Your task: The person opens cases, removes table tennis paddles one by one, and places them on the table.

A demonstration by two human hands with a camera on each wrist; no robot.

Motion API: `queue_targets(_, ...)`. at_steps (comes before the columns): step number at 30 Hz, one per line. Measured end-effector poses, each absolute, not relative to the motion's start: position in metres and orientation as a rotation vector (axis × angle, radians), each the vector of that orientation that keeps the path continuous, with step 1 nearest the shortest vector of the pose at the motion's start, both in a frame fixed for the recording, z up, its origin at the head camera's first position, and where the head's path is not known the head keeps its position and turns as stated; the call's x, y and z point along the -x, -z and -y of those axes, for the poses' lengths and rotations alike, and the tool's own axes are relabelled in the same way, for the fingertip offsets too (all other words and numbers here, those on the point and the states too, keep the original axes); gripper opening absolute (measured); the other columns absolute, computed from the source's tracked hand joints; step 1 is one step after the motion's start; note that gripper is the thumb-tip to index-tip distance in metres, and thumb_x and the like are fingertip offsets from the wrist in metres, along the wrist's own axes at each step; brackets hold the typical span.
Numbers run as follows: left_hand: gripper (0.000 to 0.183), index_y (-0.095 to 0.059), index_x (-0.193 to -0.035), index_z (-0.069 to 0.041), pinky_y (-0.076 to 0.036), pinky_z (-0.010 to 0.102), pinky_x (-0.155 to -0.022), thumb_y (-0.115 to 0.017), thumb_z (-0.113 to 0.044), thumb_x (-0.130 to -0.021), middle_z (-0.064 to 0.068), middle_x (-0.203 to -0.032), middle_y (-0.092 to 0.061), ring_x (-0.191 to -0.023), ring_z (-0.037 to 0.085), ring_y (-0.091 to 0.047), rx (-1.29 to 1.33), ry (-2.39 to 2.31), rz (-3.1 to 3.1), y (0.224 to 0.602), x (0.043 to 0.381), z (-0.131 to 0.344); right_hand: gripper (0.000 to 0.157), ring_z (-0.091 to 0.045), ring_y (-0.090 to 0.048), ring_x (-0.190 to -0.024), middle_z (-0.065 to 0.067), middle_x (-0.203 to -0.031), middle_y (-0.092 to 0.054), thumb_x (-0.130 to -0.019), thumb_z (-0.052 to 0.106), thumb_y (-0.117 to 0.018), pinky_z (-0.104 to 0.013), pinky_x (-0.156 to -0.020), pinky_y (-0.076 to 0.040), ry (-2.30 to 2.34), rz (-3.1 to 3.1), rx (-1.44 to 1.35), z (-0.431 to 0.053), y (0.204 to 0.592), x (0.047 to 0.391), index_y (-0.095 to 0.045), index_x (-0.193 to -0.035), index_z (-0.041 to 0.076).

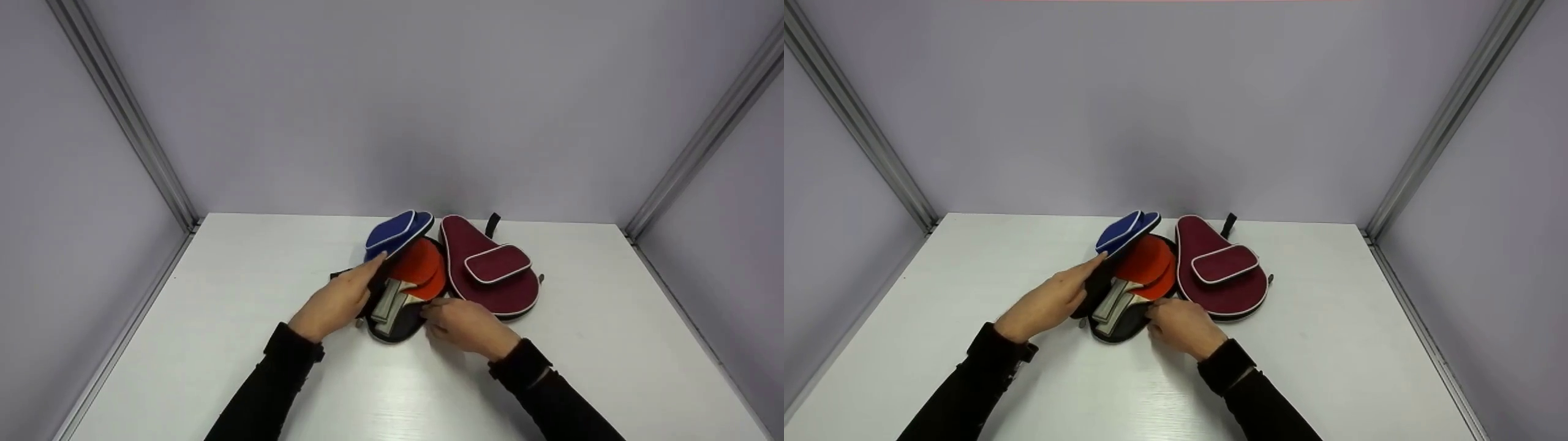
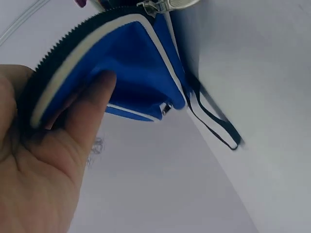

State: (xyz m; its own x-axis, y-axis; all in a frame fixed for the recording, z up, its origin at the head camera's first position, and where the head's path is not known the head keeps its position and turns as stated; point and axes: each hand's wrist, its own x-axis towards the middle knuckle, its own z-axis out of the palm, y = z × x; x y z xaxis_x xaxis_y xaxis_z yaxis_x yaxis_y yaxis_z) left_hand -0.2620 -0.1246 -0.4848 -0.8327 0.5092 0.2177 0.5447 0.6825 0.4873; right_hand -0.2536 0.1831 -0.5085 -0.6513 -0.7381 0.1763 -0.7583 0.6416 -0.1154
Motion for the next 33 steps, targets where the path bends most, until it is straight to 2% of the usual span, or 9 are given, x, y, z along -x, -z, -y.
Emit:
queue_targets(2,0.078,-0.030,-0.186,-0.003,-0.054,0.055,-0.133,-0.059,0.007,-0.114,0.027,-0.181,-0.052,-0.162,0.042,-0.062,0.875,0.781,2.759,0.486,0.263,0.126,0.011,-0.023,-0.081,-0.098,-0.005,-0.111,-0.086,-0.103,0.004,-0.079,-0.041,-0.081,-0.071,-0.277,2.749,-1.250,-0.184,0.507,0.253,-0.085,-0.110,0.009)
queue_targets(6,0.082,-0.033,-0.184,0.000,-0.054,0.057,-0.132,-0.067,0.007,-0.110,0.023,-0.186,-0.046,-0.169,0.041,-0.055,0.775,0.595,2.655,0.486,0.267,0.129,0.010,-0.019,-0.076,-0.092,-0.003,-0.105,-0.083,-0.102,0.003,-0.079,-0.037,-0.078,-0.068,-0.269,2.764,-1.236,-0.185,0.505,0.253,-0.082,-0.102,0.012)
queue_targets(10,0.087,-0.033,-0.184,-0.003,-0.047,0.062,-0.139,-0.072,-0.004,-0.107,0.015,-0.193,-0.037,-0.178,0.038,-0.042,0.617,0.346,2.635,0.484,0.274,0.131,0.010,-0.020,-0.080,-0.096,-0.004,-0.111,-0.085,-0.103,0.004,-0.079,-0.038,-0.079,-0.070,-0.247,2.776,-1.233,-0.185,0.505,0.253,-0.084,-0.108,0.011)
queue_targets(13,0.088,-0.031,-0.186,-0.006,-0.039,0.062,-0.144,-0.072,-0.012,-0.108,0.011,-0.196,-0.030,-0.182,0.035,-0.035,0.541,0.242,2.658,0.482,0.277,0.135,0.014,-0.023,-0.083,-0.103,-0.006,-0.117,-0.087,-0.104,0.005,-0.079,-0.041,-0.082,-0.071,-0.229,2.781,-1.233,-0.184,0.506,0.254,-0.086,-0.115,0.010)
queue_targets(16,0.089,-0.030,-0.186,-0.007,-0.036,0.061,-0.146,-0.075,-0.019,-0.110,0.011,-0.197,-0.029,-0.182,0.035,-0.033,0.504,0.192,2.662,0.483,0.279,0.140,0.016,-0.023,-0.084,-0.106,-0.006,-0.120,-0.087,-0.104,0.005,-0.078,-0.042,-0.085,-0.072,-0.217,2.784,-1.233,-0.184,0.507,0.254,-0.086,-0.117,0.010)
queue_targets(22,0.094,-0.033,-0.185,-0.004,-0.035,0.062,-0.146,-0.083,-0.026,-0.109,0.015,-0.196,-0.029,-0.183,0.036,-0.031,0.504,0.124,2.683,0.490,0.282,0.149,0.011,-0.021,-0.081,-0.099,-0.004,-0.114,-0.085,-0.105,0.007,-0.078,-0.039,-0.081,-0.071,-0.222,2.802,-1.219,-0.183,0.507,0.253,-0.085,-0.113,0.011)
queue_targets(28,0.083,-0.041,-0.180,0.002,-0.030,0.067,-0.147,-0.079,-0.029,-0.113,0.023,-0.191,-0.037,-0.181,0.043,-0.034,0.574,0.228,2.910,0.503,0.282,0.160,0.023,-0.025,-0.086,-0.117,-0.007,-0.130,-0.088,-0.108,0.009,-0.078,-0.042,-0.094,-0.074,-0.214,2.800,-1.231,-0.182,0.506,0.252,-0.089,-0.128,0.009)
queue_targets(33,0.078,-0.043,-0.177,0.007,-0.035,0.074,-0.142,-0.071,-0.033,-0.117,0.030,-0.189,-0.036,-0.178,0.051,-0.035,0.584,0.433,3.142,0.514,0.279,0.167,0.024,-0.024,-0.086,-0.120,-0.008,-0.134,-0.089,-0.110,0.013,-0.079,-0.042,-0.097,-0.074,-0.175,2.777,-1.268,-0.182,0.505,0.253,-0.090,-0.131,0.009)
